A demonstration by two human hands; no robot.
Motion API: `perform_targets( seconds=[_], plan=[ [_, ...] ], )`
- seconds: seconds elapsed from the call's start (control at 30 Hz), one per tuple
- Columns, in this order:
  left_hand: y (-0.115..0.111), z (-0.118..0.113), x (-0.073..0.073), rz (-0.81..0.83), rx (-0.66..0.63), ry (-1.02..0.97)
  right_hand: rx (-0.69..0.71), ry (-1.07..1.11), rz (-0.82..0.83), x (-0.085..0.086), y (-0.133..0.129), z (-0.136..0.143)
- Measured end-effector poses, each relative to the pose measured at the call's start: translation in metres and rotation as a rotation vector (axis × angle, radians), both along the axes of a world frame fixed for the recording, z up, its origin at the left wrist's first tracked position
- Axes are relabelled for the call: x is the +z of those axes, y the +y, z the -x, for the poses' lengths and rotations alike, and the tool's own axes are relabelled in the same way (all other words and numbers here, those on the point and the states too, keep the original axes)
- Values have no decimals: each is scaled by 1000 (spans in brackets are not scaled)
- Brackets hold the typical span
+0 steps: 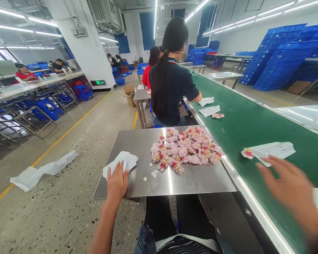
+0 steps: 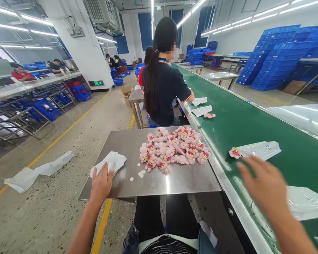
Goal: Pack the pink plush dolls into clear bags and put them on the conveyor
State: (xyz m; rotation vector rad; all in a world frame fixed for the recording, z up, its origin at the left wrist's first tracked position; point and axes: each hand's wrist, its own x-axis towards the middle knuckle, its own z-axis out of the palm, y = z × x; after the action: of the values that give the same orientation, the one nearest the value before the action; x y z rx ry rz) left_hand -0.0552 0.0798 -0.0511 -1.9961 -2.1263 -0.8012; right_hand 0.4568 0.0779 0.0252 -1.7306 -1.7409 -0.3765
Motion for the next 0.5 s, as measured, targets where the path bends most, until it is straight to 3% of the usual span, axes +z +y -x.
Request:
perform_targets(
  seconds=[0.03, 0.13, 0.23, 0.3, 0.4, 0.5],
  plan=[
    [-9, -3, 7, -31, -29, -12, 124, -13, -5, -2, 0, 36],
    [-46, -20, 29, 8, -215, -159, 710, -3, 135, -3, -8, 149],
    [-83, -41, 34, 349, -397, -515, 1009, 30, 265, -5, -18, 226],
    [-100, -52, 23, 569, -433, -836, 1109, 29, 324, -12, -23, 251],
    [-115, -61, -7, 670, -392, -1355, 1215, 6, 390, -28, -22, 267],
    [-121, -67, -35, 626, -165, -1758, 1291, 27, 449, -43, -11, 280]
  ],
)
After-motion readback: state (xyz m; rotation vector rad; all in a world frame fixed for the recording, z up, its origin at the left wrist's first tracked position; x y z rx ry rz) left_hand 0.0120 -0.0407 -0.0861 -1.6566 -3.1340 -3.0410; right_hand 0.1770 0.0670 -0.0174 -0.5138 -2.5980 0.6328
